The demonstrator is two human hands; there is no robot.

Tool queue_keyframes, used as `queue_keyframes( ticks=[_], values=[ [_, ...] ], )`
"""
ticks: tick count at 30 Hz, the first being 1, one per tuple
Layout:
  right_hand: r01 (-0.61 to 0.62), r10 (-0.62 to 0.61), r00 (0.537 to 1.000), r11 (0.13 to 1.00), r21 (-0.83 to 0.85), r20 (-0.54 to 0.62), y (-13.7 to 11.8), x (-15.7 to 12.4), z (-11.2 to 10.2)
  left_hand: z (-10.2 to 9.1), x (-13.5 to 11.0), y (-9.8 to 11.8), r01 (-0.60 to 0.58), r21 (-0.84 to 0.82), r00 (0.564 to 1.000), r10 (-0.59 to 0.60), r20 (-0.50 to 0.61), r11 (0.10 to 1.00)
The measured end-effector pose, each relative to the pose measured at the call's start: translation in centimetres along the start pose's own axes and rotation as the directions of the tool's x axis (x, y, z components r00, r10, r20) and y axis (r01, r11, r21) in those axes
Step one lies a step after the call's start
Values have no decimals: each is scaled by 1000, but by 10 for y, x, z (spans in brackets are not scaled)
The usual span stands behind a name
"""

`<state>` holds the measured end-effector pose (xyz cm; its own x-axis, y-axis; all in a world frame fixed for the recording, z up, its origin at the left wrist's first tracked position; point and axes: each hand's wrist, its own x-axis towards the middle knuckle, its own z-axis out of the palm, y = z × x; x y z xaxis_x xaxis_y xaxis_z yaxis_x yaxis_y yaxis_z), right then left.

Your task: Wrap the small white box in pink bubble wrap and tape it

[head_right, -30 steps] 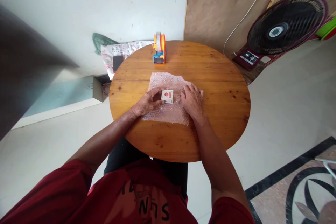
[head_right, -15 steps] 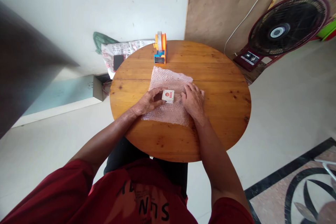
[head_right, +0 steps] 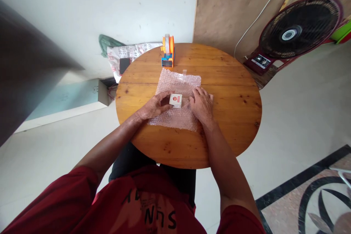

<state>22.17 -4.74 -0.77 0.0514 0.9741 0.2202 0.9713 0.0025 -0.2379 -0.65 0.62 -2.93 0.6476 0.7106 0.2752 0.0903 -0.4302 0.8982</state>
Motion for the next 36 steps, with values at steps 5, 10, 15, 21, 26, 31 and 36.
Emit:
queue_keyframes(
  ticks=[5, 10, 15, 21, 26, 31, 36],
  values=[
    [9, -9, 1000, 1000, 27, -7, 0, -1, -2, -20, -16, 41, -13, 308, 1000, 10, 9, 951],
    [14, -14, 1000, 999, 37, -6, 1, -1, -1, -20, -52, 84, -188, 709, 973, 31, 228, 680],
    [10, -10, 1000, 999, 41, -7, 1, -2, -1, 7, -69, 84, -222, 819, 966, 2, 260, 529],
    [3, -3, 1000, 999, 45, -16, 0, -3, -2, 17, -60, 77, -216, 859, 975, 58, 214, 465],
    [12, -11, 1000, 998, 65, -19, 0, -4, -3, 16, -56, 77, -219, 850, 976, 104, 193, 478],
    [-13, 18, 999, 992, 126, -35, 0, -3, -5, 12, -44, 76, -162, 818, 982, 168, 81, 552],
    [0, 37, 988, 971, 239, -150, -3, -2, -14, 2, -21, 76, -98, 779, 987, 161, -4, 620]
  ],
)
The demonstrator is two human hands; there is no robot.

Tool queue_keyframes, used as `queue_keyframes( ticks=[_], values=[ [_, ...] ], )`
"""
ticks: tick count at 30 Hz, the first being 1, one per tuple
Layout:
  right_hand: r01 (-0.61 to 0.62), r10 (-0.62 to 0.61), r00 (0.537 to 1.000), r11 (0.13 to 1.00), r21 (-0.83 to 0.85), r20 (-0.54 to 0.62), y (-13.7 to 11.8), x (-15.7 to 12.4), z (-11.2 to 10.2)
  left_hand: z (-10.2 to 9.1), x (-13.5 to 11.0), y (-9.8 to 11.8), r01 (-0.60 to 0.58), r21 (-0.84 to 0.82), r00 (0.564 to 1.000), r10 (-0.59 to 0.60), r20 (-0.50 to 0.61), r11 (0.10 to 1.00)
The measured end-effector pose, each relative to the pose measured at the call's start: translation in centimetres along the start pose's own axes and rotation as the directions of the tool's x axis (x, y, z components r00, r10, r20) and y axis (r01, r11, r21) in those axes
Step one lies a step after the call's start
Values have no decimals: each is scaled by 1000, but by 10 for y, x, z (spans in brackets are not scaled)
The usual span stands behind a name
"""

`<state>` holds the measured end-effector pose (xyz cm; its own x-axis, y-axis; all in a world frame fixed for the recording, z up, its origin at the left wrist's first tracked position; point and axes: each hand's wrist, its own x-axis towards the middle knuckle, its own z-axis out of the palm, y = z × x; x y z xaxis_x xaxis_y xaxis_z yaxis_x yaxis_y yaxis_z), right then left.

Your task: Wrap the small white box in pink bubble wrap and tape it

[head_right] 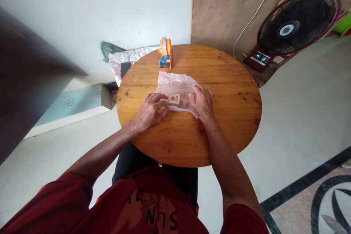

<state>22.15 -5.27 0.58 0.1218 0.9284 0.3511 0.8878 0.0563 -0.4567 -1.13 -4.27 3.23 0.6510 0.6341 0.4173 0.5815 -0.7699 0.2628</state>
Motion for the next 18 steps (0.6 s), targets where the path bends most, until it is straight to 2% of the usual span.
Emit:
queue_keyframes(
  ticks=[2, 4, 7, 9, 11, 13, 16, 18],
  values=[
    [25, -15, 996, 993, 113, -84, -4, 0, -7, 0, 9, -5, 16, -38, 1000, -17, -11, 999],
    [60, -29, 993, 956, 287, -111, -7, -1, -15, 1, 17, -9, 27, -84, 1000, -28, -11, 996],
    [37, -33, 999, 849, 527, -17, -11, -3, -29, 4, 26, -15, 73, -161, 997, -74, 1, 984],
    [17, -69, 996, 797, 604, 62, -13, -4, -37, 7, 31, -19, 106, -210, 994, -105, 15, 972],
    [22, -141, 980, 784, 621, 143, -15, -4, -41, 10, 34, -22, 126, -250, 992, -121, 36, 960],
    [17, -168, 962, 824, 566, 216, -18, -5, -40, 13, 36, -25, 152, -291, 988, -144, 48, 945],
    [-24, -77, 971, 913, 408, 227, -19, -4, -30, 18, 35, -28, 218, -388, 975, -212, 60, 895],
    [-58, -21, 977, 931, 361, 210, -17, -3, -23, 22, 33, -29, 250, -464, 966, -250, 61, 850]
  ],
)
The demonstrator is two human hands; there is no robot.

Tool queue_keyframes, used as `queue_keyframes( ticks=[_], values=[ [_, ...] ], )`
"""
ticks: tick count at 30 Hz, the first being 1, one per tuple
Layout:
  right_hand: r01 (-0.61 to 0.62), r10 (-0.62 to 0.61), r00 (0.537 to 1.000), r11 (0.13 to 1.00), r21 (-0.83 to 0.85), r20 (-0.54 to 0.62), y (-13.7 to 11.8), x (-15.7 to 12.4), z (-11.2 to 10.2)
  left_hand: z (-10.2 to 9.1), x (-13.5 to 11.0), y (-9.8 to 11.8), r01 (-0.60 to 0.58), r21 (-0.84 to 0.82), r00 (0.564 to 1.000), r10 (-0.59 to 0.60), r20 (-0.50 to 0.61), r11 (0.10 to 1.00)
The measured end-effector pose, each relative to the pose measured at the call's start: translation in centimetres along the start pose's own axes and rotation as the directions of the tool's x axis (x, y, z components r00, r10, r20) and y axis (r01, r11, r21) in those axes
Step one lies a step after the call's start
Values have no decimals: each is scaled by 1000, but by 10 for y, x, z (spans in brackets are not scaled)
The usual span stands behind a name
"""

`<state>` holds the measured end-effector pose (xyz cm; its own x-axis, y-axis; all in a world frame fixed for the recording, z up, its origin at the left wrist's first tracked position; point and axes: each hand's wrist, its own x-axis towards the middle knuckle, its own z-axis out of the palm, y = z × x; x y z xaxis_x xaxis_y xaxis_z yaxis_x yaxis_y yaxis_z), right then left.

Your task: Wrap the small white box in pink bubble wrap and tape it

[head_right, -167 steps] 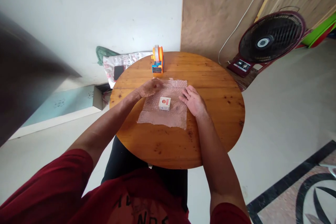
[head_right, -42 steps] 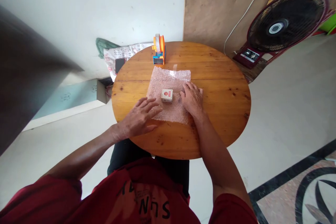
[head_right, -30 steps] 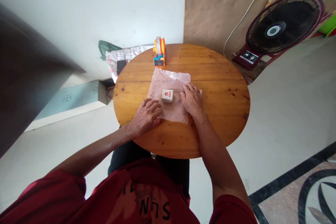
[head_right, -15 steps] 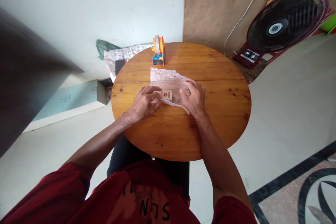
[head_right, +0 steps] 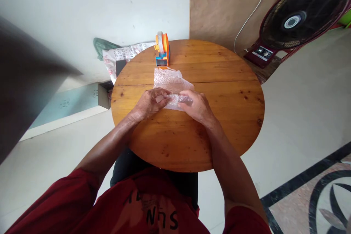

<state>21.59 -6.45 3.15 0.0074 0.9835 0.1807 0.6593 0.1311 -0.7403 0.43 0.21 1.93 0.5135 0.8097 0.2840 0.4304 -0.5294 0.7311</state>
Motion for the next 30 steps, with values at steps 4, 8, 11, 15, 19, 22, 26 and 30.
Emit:
queue_keyframes(
  ticks=[4, 8, 11, 15, 19, 22, 26, 30],
  values=[
    [-45, 49, 997, 996, 73, -54, 8, 5, 7, 6, -2, -4, 13, -113, 999, -16, -29, 994],
    [-50, 72, 993, 973, 225, -94, 12, 5, 13, 9, -2, -6, 24, -227, 997, -39, -60, 974],
    [-68, 101, 990, 953, 297, -96, 10, 5, 16, 11, -3, -9, 37, -321, 997, -54, -46, 946],
    [-98, 114, 993, 929, 358, -23, 5, 5, 14, 10, -4, -12, 37, -403, 999, -48, -18, 915],
    [-187, 184, 982, 912, 365, 43, 2, 4, 10, 8, -8, -11, 62, -437, 998, -58, 24, 897],
    [-219, 217, 975, 889, 403, 51, 5, 4, 10, 7, -10, -9, 89, -462, 996, -66, 66, 882],
    [-241, 224, 970, 848, 472, 92, 8, 4, 11, 4, -10, -7, 149, -490, 988, -112, 104, 859],
    [-254, 243, 967, 877, 409, 81, 7, 4, 10, 2, -9, -5, 209, -527, 977, -157, 143, 824]
  ],
)
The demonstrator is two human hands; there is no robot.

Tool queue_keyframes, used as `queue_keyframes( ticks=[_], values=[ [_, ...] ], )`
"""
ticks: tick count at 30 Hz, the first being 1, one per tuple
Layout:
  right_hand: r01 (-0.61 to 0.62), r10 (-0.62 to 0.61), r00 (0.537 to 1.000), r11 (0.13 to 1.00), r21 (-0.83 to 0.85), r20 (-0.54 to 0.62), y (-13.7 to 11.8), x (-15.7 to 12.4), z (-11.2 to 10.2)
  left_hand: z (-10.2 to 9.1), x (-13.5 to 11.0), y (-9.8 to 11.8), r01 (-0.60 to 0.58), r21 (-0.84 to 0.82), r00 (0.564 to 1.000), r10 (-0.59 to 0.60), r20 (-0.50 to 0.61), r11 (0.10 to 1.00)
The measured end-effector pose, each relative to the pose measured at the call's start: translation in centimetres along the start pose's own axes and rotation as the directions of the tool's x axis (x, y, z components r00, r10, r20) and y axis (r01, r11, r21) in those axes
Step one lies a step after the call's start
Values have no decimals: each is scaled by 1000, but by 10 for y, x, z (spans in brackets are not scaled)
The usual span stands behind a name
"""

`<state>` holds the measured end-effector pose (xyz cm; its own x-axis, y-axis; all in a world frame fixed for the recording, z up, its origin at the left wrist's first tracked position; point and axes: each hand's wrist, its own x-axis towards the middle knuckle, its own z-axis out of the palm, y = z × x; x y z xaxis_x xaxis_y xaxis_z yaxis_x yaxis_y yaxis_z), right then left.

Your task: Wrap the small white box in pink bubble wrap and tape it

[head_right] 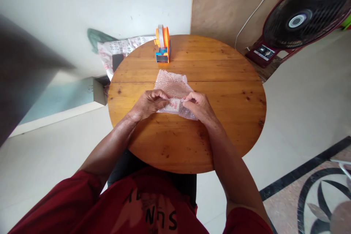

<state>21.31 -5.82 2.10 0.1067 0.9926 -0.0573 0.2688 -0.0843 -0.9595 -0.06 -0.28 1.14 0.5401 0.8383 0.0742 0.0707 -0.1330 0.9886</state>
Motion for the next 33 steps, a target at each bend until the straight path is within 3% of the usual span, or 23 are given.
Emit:
queue_keyframes(
  ticks=[16, 23, 33],
  values=[
    [44, -96, 990, 914, -404, -108, 1, 3, -1, 2, 2, 2, 47, -43, 999, -47, 0, 998],
    [37, -115, 983, 887, -460, -144, 5, 3, -2, 3, 4, -2, 114, -123, 993, -115, -2, 986],
    [67, -174, 969, 866, -495, -174, 7, 1, 0, 3, 5, -5, 103, -162, 995, -101, 24, 981]
  ],
)
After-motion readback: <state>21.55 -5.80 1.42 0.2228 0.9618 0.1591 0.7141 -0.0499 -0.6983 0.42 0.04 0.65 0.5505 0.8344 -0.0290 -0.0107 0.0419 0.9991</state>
